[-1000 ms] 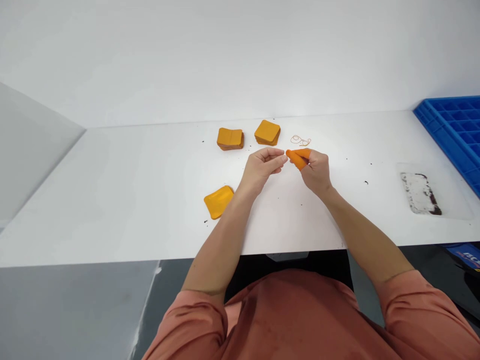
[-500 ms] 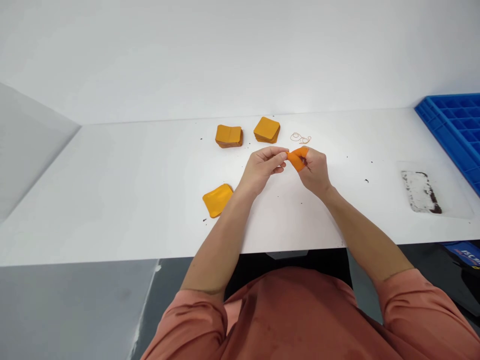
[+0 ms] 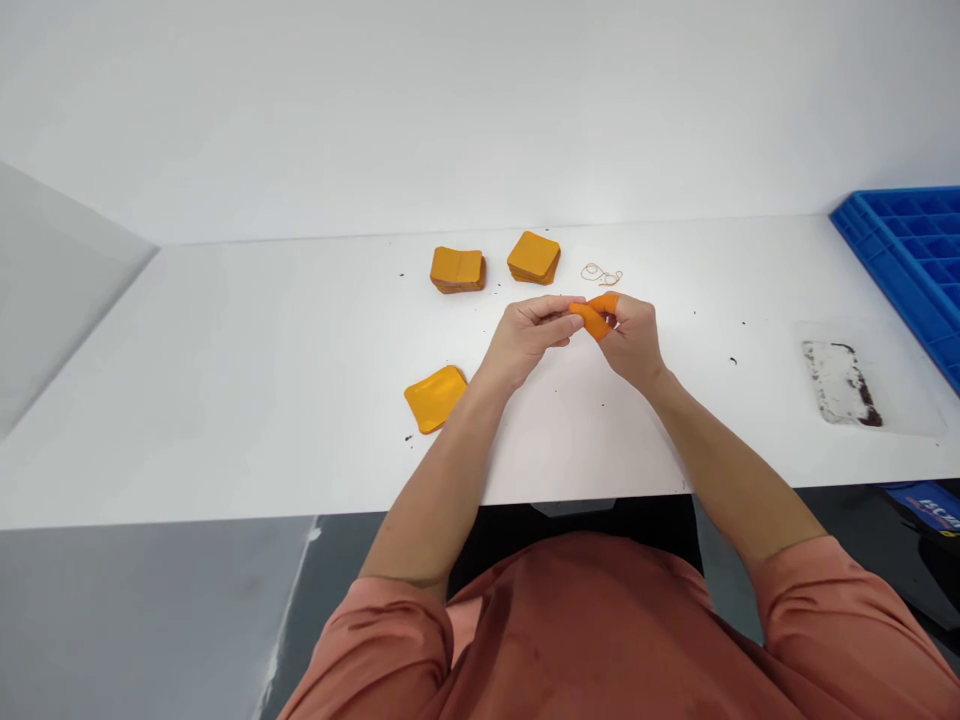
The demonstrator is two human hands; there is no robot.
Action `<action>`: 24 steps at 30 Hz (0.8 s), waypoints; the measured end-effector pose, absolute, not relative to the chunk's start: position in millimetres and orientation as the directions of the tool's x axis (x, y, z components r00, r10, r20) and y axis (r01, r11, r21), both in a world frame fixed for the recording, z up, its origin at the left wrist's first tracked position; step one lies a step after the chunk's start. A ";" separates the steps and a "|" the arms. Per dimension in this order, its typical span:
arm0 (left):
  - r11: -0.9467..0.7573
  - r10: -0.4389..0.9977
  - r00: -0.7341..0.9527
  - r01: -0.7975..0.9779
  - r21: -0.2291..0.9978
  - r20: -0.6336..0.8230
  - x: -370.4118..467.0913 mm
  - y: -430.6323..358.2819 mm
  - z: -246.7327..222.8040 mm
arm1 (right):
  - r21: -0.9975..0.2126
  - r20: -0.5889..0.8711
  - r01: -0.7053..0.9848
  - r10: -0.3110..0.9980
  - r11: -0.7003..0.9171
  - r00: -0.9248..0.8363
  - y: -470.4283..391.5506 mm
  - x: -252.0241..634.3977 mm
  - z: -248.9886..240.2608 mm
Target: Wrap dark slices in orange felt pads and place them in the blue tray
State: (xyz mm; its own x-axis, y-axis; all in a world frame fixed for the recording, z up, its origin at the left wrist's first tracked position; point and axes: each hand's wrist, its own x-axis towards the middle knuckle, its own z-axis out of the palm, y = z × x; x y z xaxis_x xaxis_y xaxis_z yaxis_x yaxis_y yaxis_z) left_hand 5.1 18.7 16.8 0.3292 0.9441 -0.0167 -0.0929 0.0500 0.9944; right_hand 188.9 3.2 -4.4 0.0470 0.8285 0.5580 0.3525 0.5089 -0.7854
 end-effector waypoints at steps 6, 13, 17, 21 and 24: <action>-0.040 0.966 0.251 -0.120 0.992 0.069 12.5 13.8 21.8 | -0.790 0.491 0.418 0.871 0.449 -0.007 5.7 193.7 -10.5; -0.071 0.972 0.221 -0.070 0.995 0.085 20.5 10.9 13.7 | -0.759 0.519 0.451 0.855 0.469 -0.014 9.7 193.3 -21.1; -0.104 0.981 0.159 -0.047 0.994 0.110 20.6 9.8 13.9 | -0.786 0.506 0.416 0.863 0.458 0.006 11.4 196.5 -21.0; -0.141 0.978 0.163 0.062 0.988 0.130 21.1 8.6 13.3 | -0.845 0.478 0.313 0.875 0.433 0.081 13.1 200.8 -16.7; -0.234 0.959 0.212 0.208 0.950 0.190 22.7 8.2 7.8 | -0.900 0.418 0.195 0.898 0.389 0.139 15.7 202.6 -13.9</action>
State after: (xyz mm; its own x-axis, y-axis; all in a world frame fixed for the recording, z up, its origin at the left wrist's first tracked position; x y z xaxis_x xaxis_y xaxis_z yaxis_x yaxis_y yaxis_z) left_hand 22.7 8.2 7.8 0.2123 0.9586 0.1900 0.2084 -0.2343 0.9495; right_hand 202.6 15.7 -13.9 0.1387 0.8979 0.4177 0.1950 0.3888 -0.9005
